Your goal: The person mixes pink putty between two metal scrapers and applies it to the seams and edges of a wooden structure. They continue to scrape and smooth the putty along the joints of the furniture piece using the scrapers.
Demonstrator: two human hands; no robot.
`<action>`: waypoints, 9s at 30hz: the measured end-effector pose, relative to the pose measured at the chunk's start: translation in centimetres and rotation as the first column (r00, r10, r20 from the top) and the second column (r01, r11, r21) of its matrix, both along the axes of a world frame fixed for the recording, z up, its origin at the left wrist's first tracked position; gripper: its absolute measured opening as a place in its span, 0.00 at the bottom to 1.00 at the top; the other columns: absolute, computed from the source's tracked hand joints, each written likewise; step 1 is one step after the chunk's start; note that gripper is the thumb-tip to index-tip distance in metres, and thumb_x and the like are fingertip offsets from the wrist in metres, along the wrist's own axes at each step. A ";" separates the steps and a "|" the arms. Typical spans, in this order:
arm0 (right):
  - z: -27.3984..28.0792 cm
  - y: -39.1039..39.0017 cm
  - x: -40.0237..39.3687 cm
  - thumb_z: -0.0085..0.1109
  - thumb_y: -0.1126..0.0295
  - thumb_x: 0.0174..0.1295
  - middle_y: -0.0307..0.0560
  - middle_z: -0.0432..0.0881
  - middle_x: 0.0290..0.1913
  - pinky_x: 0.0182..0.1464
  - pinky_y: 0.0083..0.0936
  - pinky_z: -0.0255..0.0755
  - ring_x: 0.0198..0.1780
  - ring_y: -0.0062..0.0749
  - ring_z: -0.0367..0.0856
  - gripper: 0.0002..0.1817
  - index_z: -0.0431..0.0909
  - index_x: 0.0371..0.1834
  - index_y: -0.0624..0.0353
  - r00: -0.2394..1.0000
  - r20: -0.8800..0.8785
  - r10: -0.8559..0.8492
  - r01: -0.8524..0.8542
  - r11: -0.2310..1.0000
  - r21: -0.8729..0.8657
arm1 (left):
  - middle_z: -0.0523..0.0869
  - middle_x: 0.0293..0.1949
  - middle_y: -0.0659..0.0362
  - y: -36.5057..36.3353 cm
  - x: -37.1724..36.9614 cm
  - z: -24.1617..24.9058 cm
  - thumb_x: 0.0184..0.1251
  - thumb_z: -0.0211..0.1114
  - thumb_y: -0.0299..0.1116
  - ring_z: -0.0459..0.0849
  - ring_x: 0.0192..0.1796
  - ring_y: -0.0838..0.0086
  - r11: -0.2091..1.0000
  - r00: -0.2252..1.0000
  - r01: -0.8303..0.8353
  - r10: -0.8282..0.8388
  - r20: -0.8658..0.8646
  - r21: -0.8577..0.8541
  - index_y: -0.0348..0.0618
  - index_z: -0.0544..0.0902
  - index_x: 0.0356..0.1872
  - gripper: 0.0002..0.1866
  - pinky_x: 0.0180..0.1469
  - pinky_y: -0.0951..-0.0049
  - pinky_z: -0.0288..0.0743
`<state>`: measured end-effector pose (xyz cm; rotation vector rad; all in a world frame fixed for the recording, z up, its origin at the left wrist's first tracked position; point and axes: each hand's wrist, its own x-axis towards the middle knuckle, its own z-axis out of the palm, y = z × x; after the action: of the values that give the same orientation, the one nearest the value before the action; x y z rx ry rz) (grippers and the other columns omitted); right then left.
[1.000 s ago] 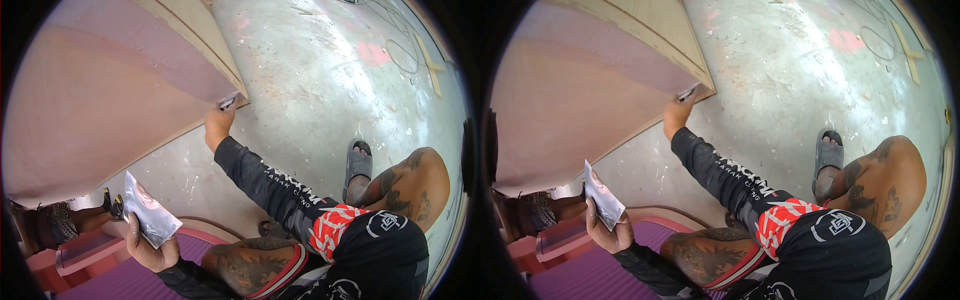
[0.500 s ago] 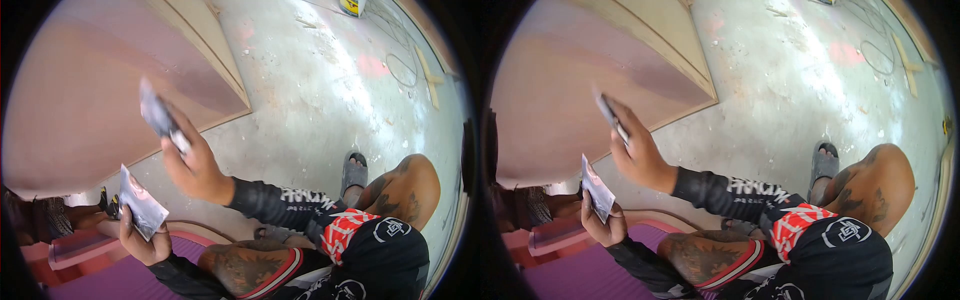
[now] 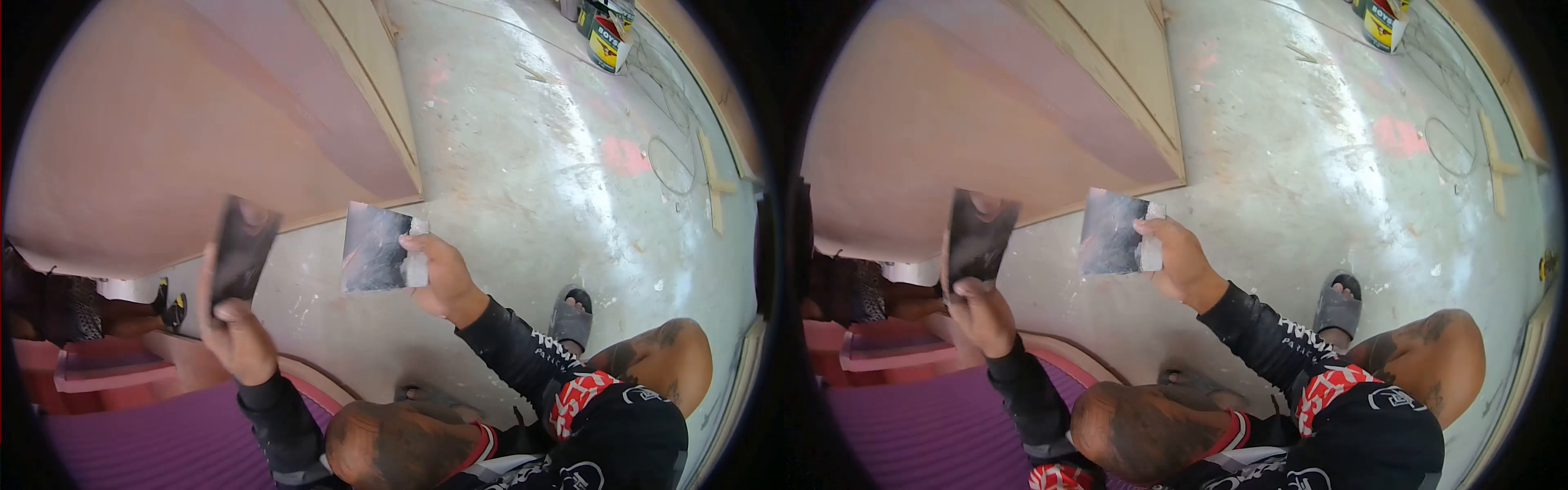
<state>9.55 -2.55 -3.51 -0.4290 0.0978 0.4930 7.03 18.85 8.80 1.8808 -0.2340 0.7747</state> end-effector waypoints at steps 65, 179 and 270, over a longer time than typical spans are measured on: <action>-20.3 13.6 9.8 0.51 0.80 0.63 0.38 0.73 0.37 0.49 0.28 0.77 0.42 0.31 0.79 0.07 0.68 0.39 0.54 0.629 -0.595 -0.500 0.588 0.807 -0.056 | 0.86 0.49 0.53 4.0 -8.8 -22.6 0.73 0.57 0.33 0.87 0.48 0.66 0.059 0.826 -0.492 -0.281 -0.488 -0.868 0.36 0.77 0.54 0.15 0.47 0.68 0.85; -0.7 1.0 -0.1 0.48 0.74 0.63 0.50 0.81 0.55 0.64 0.40 0.71 0.58 0.42 0.80 0.21 0.73 0.60 0.63 0.909 -0.173 0.380 -0.415 0.868 -0.274 | 0.80 0.62 0.53 2.6 -4.5 -14.7 0.67 0.64 0.41 0.78 0.63 0.55 0.993 0.985 0.115 -0.117 0.126 0.021 0.50 0.80 0.56 0.18 0.65 0.52 0.66; 4.8 -6.8 5.7 0.43 0.90 0.45 0.56 0.74 0.65 0.70 0.43 0.63 0.67 0.56 0.70 0.40 0.67 0.69 0.59 0.143 0.441 0.886 0.912 0.056 -0.407 | 0.84 0.52 0.53 4.9 -6.4 -9.7 0.75 0.54 0.36 0.84 0.53 0.66 -0.126 0.919 0.097 -0.370 0.138 -0.987 0.34 0.76 0.59 0.19 0.58 0.64 0.77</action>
<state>15.26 -9.37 1.31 -2.4547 -1.2172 -0.3194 0.60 23.71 -0.90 0.2961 0.1615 0.2340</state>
